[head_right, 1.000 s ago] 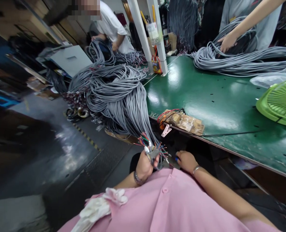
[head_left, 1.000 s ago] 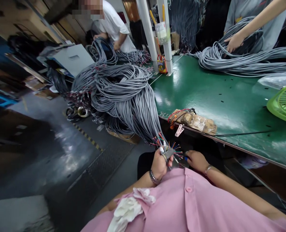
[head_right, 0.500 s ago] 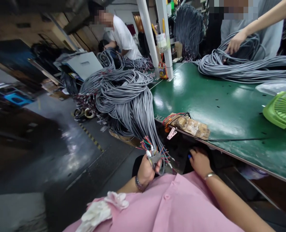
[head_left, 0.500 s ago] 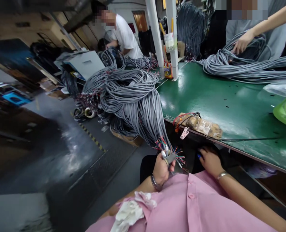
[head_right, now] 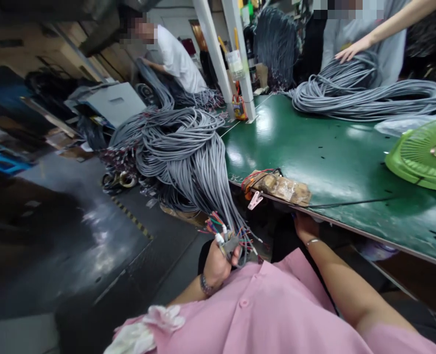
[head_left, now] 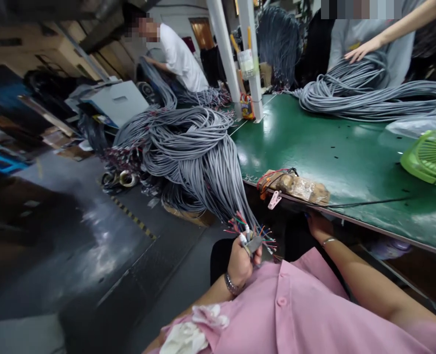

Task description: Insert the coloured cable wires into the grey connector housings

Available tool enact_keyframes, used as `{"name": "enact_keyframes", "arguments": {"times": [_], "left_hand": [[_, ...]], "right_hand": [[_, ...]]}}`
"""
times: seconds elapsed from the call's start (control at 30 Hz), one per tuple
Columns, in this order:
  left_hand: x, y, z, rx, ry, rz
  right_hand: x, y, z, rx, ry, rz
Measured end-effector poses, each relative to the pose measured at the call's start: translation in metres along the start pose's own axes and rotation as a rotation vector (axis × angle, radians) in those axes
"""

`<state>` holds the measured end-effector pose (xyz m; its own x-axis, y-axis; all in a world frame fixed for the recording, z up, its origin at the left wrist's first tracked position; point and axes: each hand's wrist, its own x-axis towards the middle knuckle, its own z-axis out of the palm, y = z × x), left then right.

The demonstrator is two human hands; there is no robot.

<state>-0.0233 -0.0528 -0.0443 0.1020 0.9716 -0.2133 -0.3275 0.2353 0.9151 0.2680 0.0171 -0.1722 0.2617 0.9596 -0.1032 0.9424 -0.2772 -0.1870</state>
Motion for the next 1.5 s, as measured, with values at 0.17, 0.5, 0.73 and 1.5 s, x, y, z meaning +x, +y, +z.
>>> {"name": "enact_keyframes", "arguments": {"times": [0.17, 0.5, 0.73, 1.5], "left_hand": [[-0.005, 0.004, -0.002, 0.003, -0.020, 0.007], [-0.008, 0.004, -0.002, 0.000, -0.044, 0.028], [-0.007, 0.007, 0.005, 0.017, -0.062, 0.008], [0.007, 0.010, 0.002, -0.060, 0.056, -0.057]], "right_hand": [[0.001, -0.009, 0.005, 0.049, -0.013, 0.023], [-0.008, 0.022, 0.019, 0.147, -0.002, 0.216], [0.000, 0.025, 0.019, 0.120, -0.049, 0.186], [-0.073, -0.069, 0.010, -0.094, -0.346, -0.732]]}}
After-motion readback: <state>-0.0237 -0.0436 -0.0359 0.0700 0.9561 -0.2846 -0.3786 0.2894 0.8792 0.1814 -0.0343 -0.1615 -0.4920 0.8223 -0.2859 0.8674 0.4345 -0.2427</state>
